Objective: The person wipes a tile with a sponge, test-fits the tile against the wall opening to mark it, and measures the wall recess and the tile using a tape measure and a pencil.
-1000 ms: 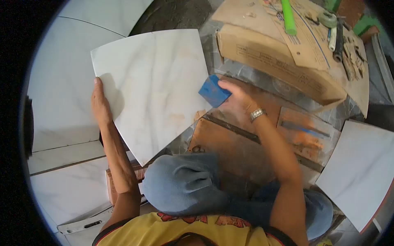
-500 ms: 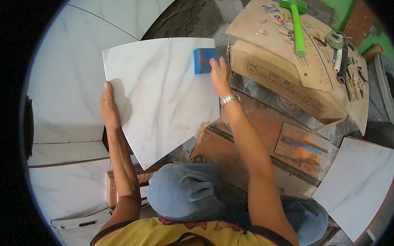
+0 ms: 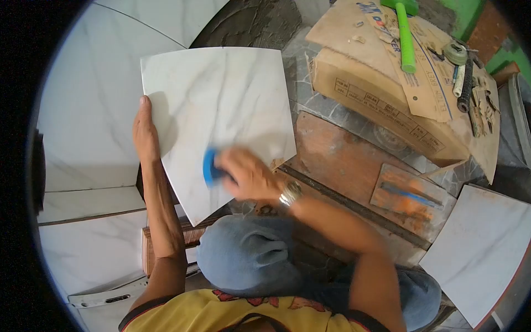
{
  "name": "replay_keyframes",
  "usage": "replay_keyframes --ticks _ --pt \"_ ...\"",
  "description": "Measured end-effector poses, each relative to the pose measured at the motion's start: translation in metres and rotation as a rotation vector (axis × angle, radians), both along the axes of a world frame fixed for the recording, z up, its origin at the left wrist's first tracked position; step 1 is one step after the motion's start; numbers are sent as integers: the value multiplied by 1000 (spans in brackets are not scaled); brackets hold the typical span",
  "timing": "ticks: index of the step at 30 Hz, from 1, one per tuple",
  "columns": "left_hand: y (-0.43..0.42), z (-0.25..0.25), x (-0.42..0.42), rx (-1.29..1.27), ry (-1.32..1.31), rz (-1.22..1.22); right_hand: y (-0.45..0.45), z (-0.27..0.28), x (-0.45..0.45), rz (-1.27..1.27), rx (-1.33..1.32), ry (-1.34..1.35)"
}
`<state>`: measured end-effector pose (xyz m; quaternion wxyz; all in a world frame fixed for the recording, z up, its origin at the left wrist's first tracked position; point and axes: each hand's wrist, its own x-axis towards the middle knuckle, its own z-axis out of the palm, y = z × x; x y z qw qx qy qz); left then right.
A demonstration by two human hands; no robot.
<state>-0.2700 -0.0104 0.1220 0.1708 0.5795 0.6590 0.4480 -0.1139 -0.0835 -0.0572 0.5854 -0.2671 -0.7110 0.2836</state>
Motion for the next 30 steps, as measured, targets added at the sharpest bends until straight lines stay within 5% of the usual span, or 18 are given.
replay_keyframes --ticks 1,3,6,7,11,14,17,22,25,26,28,30 --pt "4 -2 -3 -5 17 19 -17 2 12 160 -20 -72" --pt "7 -5 -9 9 -42 0 4 -11 18 -36 -160 120" --pt "6 -27 -32 56 -65 -10 111 -4 44 -574 -643 238" --pt "9 -27 -39 95 -57 -12 154 -23 40 -846 -541 252" --pt "-4 -17 -29 -31 -59 -72 208 8 41 -812 -760 244" --pt "-8 1 1 -24 -114 -59 175 74 -6 -610 -172 281" --pt "9 -8 -7 -32 -254 -219 118 120 -24 -309 137 284" --pt "17 -6 0 -54 -567 -305 30 43 -11 58 228 -19" --pt "23 -1 -4 -122 -42 -198 -26 -31 13 392 115 -418" --pt "28 -6 -11 -102 -172 -230 -33 -52 33 527 11 -639" --pt "32 -5 -13 -115 -171 -261 -30 -78 66 483 -17 -350" --pt "28 -8 -9 -135 -197 -272 -21 -69 95 274 -528 -58"
